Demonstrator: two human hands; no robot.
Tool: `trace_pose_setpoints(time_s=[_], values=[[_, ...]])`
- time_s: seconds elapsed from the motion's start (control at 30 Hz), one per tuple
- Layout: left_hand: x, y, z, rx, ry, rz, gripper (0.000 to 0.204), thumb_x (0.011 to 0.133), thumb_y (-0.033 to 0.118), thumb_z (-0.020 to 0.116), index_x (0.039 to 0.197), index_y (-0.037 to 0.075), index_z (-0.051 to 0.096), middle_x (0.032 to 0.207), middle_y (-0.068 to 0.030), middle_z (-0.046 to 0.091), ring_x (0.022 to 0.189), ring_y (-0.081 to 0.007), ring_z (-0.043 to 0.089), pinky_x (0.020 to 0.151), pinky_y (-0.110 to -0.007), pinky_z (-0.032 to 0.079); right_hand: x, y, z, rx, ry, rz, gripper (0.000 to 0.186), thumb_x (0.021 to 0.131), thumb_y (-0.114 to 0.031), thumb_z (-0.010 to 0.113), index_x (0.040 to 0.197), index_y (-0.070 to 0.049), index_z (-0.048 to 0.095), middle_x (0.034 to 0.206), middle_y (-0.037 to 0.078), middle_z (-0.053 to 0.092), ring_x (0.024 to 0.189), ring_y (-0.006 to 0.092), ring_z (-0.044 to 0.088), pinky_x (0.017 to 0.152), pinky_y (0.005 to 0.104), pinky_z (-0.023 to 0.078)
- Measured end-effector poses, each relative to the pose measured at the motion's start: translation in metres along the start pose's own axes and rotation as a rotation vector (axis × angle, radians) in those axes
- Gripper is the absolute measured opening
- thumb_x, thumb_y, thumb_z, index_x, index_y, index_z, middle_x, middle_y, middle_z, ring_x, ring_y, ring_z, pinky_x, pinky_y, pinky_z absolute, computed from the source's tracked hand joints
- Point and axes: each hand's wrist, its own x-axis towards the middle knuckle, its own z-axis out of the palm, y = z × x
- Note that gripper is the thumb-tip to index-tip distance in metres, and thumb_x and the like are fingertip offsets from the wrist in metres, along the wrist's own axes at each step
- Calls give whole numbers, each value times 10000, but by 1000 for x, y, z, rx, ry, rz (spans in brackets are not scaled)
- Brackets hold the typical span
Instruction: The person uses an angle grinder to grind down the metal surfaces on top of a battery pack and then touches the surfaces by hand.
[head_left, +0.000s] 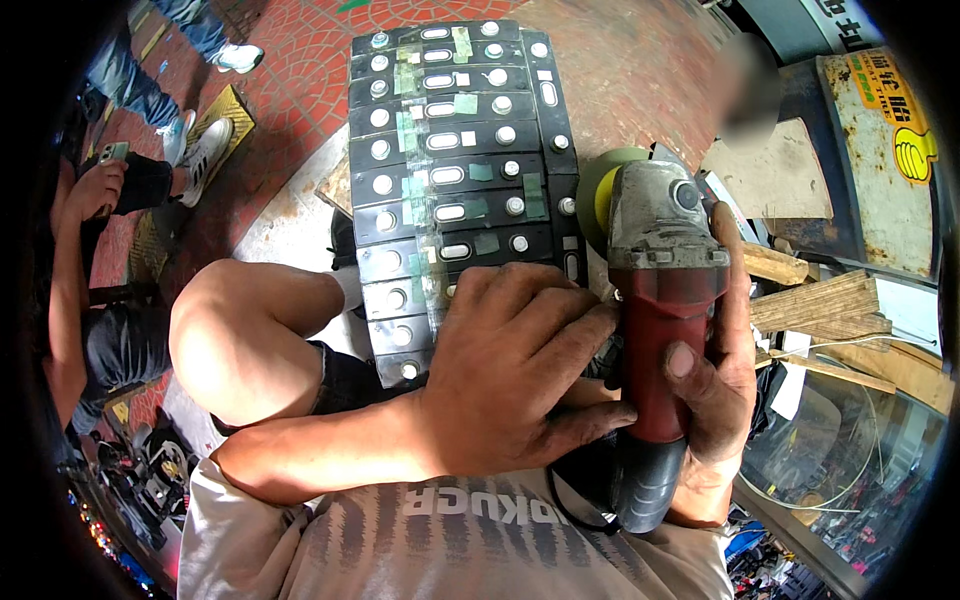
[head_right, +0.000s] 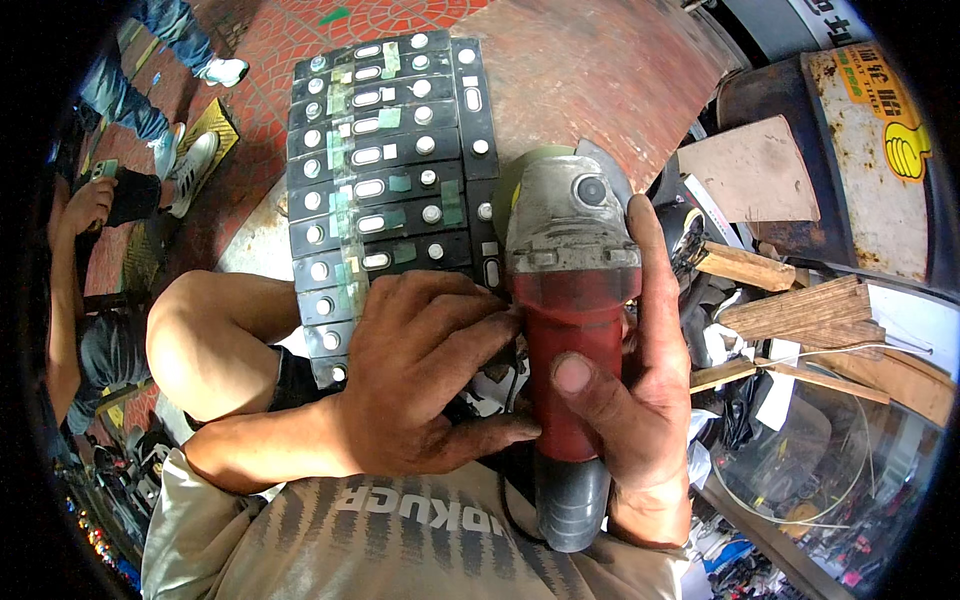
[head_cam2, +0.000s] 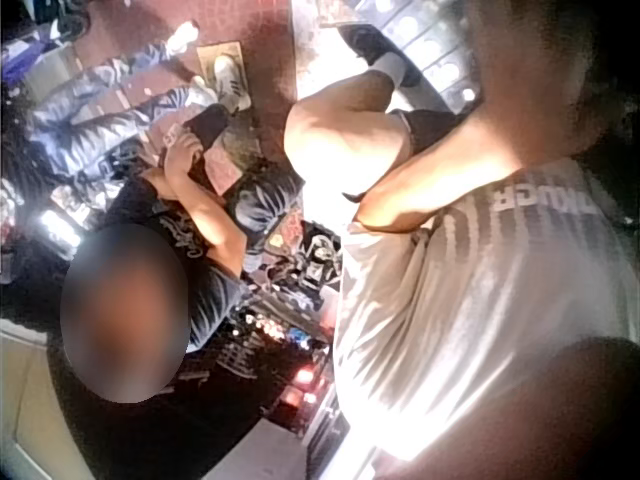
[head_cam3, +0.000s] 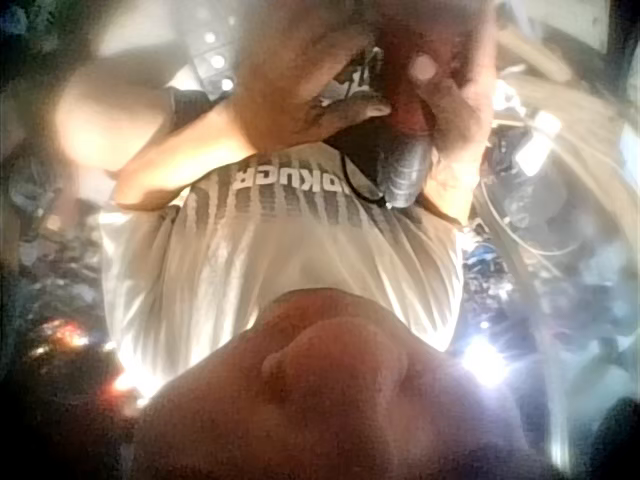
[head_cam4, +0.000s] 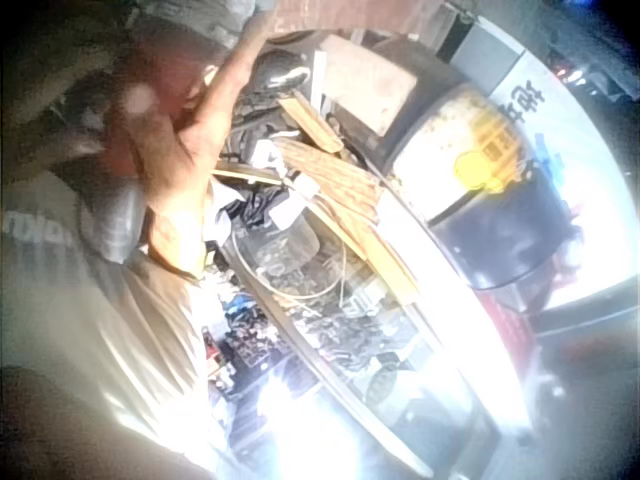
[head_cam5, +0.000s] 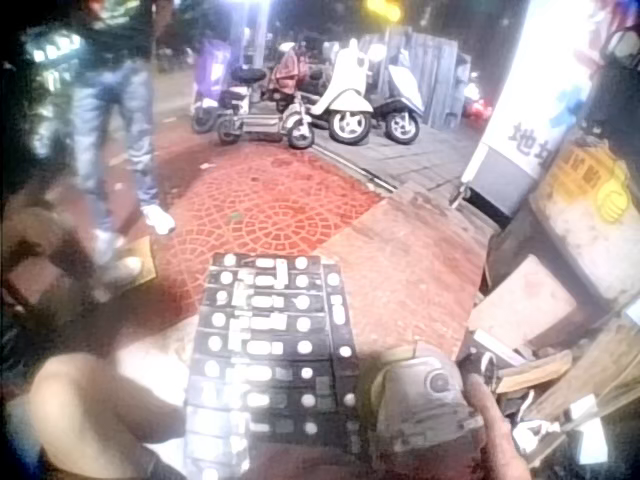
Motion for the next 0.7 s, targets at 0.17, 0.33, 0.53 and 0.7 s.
trace_pose_setpoints(time_s=[0.17,0.33,0.53,0.7], values=[[0,-1,2,3,6,5,836,891,585,993,1423,-22,774,1303,-178,794,1192,-424,742,973,-562,524,1,-2,-1,-27,13,2,1309,913,-175,974,1949,-55,182,1778,251,574,1571,380,660,1333,477,513],[0,-1,2,7,7,2,835,896,592,988,1418,-26,780,1302,-183,797,1192,-420,744,972,-558,525,2,0,-2,-18,16,4,1300,915,-171,970,1947,-52,189,1768,254,583,1559,378,671,1319,470,526],[0,-2,2,4,12,-3,825,901,583,988,1415,-29,785,1300,-186,799,1194,-423,745,978,-559,531,4,-1,0,-24,15,9,1287,916,-156,958,1946,-51,193,1754,251,598,1547,366,684,1306,461,534],[0,-2,1,-4,14,-10,821,899,569,992,1420,-30,781,1302,-188,797,1197,-429,743,990,-565,539,4,-3,6,-19,22,38,1300,906,-152,958,1947,-52,187,1742,239,614,1544,367,686,1305,461,536]])
